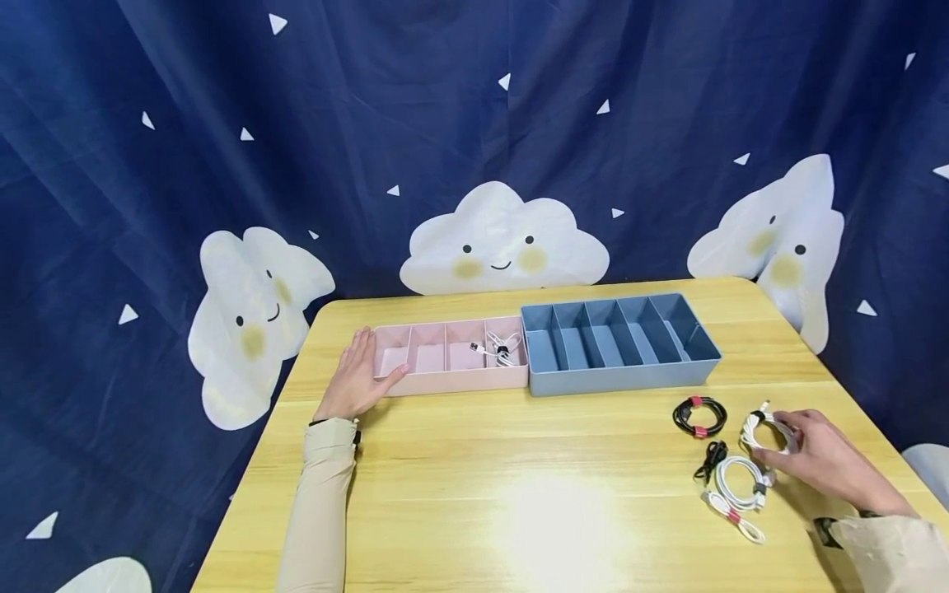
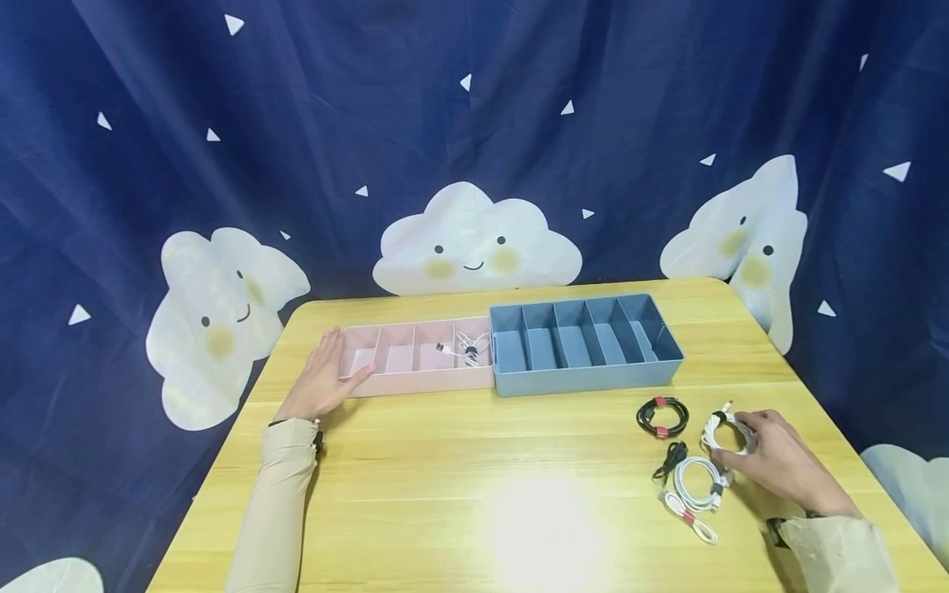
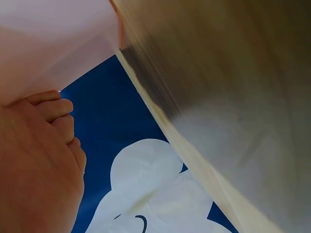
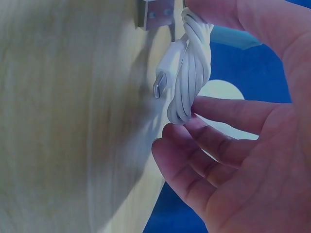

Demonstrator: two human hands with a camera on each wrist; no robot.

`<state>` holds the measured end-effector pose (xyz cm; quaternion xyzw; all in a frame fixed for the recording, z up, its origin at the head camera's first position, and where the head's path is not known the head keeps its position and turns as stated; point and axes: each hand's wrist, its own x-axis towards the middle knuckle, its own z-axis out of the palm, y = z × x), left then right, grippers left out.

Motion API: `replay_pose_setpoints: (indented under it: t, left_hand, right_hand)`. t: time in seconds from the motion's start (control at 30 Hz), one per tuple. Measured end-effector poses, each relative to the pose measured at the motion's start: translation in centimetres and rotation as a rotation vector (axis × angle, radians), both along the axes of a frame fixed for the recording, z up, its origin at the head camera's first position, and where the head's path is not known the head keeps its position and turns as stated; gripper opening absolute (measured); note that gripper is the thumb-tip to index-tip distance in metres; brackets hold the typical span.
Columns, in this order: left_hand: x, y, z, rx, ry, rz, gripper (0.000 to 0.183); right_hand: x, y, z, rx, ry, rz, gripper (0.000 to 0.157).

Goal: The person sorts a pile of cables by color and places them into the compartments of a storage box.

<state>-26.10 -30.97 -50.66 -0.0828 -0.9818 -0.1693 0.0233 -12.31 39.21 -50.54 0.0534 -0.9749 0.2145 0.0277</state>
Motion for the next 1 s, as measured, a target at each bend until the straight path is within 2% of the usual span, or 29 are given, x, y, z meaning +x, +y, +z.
replay_pose_setpoints:
  t: [0.6,0.8,1.0]
  left_hand:
    - [0.2,-0.1,-0.2,0.0,0.035,-0.003,0.113]
    - [0.2,0.1,-0.3,0.011,0.059,-0.014,0.11]
    - [0.2,0.1,-0.3,0.003,0.042,-0.01,0.111]
  right_hand:
    - [-0.3,-0.5,1.2,-0.01,0.048,0.029,0.072]
    - [-0.8,-1.5,2.3,0.002,0.022,0.038,0.073]
    - [-1.3,-3.0,3.6,0.003,0.003,0.064,0.074]
